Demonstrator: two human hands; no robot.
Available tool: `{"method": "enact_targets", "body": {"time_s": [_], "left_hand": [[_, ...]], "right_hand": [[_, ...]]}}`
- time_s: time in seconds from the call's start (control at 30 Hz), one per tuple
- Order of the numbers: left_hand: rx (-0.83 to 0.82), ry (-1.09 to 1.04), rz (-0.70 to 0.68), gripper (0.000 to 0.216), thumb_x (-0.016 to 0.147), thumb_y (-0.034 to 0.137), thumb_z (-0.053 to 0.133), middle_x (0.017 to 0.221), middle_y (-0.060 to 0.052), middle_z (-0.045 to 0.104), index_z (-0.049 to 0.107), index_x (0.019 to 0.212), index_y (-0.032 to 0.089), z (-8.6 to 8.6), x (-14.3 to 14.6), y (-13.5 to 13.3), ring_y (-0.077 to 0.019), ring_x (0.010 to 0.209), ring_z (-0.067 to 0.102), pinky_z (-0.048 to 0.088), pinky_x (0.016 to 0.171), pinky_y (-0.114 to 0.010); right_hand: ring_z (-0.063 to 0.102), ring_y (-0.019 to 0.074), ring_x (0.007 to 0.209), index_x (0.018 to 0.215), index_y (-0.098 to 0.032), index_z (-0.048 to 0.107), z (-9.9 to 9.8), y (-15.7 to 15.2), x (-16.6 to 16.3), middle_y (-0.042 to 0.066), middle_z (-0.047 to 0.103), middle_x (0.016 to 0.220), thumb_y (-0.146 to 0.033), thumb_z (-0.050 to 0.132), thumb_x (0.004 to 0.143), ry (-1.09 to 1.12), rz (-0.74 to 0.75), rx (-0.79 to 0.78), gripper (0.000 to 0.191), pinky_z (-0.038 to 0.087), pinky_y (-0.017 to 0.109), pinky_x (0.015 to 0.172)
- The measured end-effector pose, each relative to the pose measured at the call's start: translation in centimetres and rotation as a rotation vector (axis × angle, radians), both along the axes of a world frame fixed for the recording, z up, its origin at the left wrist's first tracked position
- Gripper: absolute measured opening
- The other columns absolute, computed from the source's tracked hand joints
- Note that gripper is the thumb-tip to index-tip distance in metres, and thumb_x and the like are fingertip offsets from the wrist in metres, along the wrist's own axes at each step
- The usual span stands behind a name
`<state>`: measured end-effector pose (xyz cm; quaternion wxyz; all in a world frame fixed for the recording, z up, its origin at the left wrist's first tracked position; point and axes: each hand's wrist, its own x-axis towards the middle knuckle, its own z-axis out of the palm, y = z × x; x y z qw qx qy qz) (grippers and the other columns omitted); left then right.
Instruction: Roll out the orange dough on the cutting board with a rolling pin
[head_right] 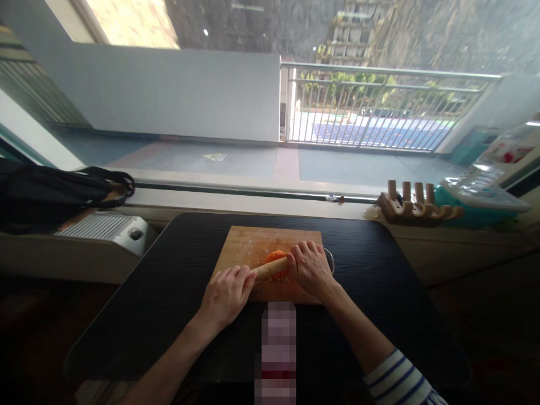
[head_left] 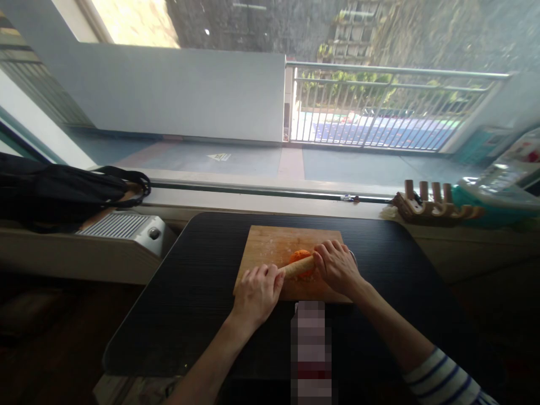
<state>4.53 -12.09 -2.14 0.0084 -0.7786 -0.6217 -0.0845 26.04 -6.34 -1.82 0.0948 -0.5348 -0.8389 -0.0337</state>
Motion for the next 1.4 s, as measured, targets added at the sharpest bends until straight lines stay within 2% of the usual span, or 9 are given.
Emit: {"method": "enact_targets", "body": {"time_s": [0.17, 0.27, 0.43, 0.53, 0.67, 0.8, 1.17, 1.4], "left_hand": [[-0.099, -0.031, -0.059, 0.041, 0.096, 0.042, 0.024, 0.084, -0.006, 0.066, 0.057, 0.086, 0.02, 1.1, -0.7, 0.3, -0.0199, 0.078, 0.061, 0.04, 0.068, -0.031], [-0.173, -0.035, -0.069, 0.039, 0.096, 0.042, 0.027, 0.084, -0.005, 0.067, 0.058, 0.085, 0.021, 2.3, -1.1, 1.1, -0.0186, 0.076, 0.062, 0.04, 0.064, -0.028], [-0.156, -0.051, -0.046, 0.047, 0.095, 0.046, 0.023, 0.081, -0.004, 0.068, 0.06, 0.081, 0.021, 4.2, -1.2, 2.6, -0.0176, 0.074, 0.063, 0.04, 0.062, -0.026], [-0.095, -0.024, -0.025, 0.052, 0.095, 0.047, 0.02, 0.079, -0.006, 0.068, 0.062, 0.08, 0.02, 4.7, -0.9, 4.0, -0.019, 0.074, 0.064, 0.042, 0.065, -0.028], [-0.037, 0.017, -0.036, 0.054, 0.095, 0.042, 0.021, 0.081, -0.009, 0.068, 0.066, 0.08, 0.018, 3.8, -0.2, 6.1, -0.0204, 0.078, 0.063, 0.044, 0.073, -0.031], [0.006, 0.031, -0.005, 0.053, 0.095, 0.038, 0.021, 0.083, -0.01, 0.068, 0.067, 0.079, 0.017, 2.4, 0.1, 7.6, -0.0224, 0.085, 0.063, 0.045, 0.08, -0.034], [-0.111, 0.037, 0.066, 0.058, 0.093, 0.035, 0.019, 0.079, -0.011, 0.071, 0.07, 0.075, 0.015, 1.0, 0.1, 8.4, -0.0244, 0.08, 0.066, 0.048, 0.074, -0.036], [-0.063, 0.028, 0.027, 0.051, 0.093, 0.033, 0.021, 0.085, -0.009, 0.07, 0.068, 0.079, 0.017, 1.5, 0.0, 7.5, -0.0229, 0.085, 0.063, 0.046, 0.078, -0.035]], "right_hand": [[0.05, 0.0191, 0.091, 0.092, -0.023, 0.058, 0.4, -0.4, 0.6, 0.003, 0.063, 0.093, -0.039, 0.026, 0.098, 0.06, 0.032, -0.081, 0.037, 0.032, 0.031, 0.078], [0.055, 0.0161, 0.085, 0.087, -0.021, 0.056, 0.7, 0.2, 0.8, 0.002, 0.064, 0.086, -0.04, 0.028, 0.098, 0.115, 0.016, -0.149, 0.036, 0.034, 0.028, 0.073], [0.06, 0.0149, 0.075, 0.085, -0.023, 0.054, 1.6, 0.9, 0.7, 0.001, 0.066, 0.081, -0.044, 0.026, 0.097, 0.127, -0.09, -0.177, 0.037, 0.033, 0.025, 0.061], [0.063, 0.0166, 0.071, 0.085, -0.023, 0.053, 2.1, 0.8, 0.3, 0.002, 0.067, 0.075, -0.042, 0.02, 0.098, 0.071, -0.204, -0.176, 0.04, 0.03, 0.025, 0.056], [0.065, 0.0186, 0.067, 0.088, -0.023, 0.055, 1.8, 0.6, -0.6, 0.004, 0.068, 0.072, -0.04, 0.016, 0.098, 0.001, -0.347, -0.225, 0.044, 0.033, 0.026, 0.058], [0.066, 0.0189, 0.068, 0.09, -0.021, 0.055, 1.1, 0.8, -1.4, 0.006, 0.07, 0.075, -0.037, 0.018, 0.098, -0.016, -0.392, -0.193, 0.041, 0.037, 0.027, 0.063], [0.061, 0.0176, 0.073, 0.081, -0.019, 0.057, -0.2, 0.7, -1.8, 0.006, 0.067, 0.076, -0.032, 0.021, 0.098, 0.042, -0.368, 0.038, 0.041, 0.032, 0.027, 0.065], [0.06, 0.019, 0.077, 0.082, -0.019, 0.06, 0.0, -1.1, -1.8, 0.007, 0.067, 0.08, -0.035, 0.022, 0.098, 0.035, -0.334, 0.021, 0.044, 0.033, 0.03, 0.067]]}}
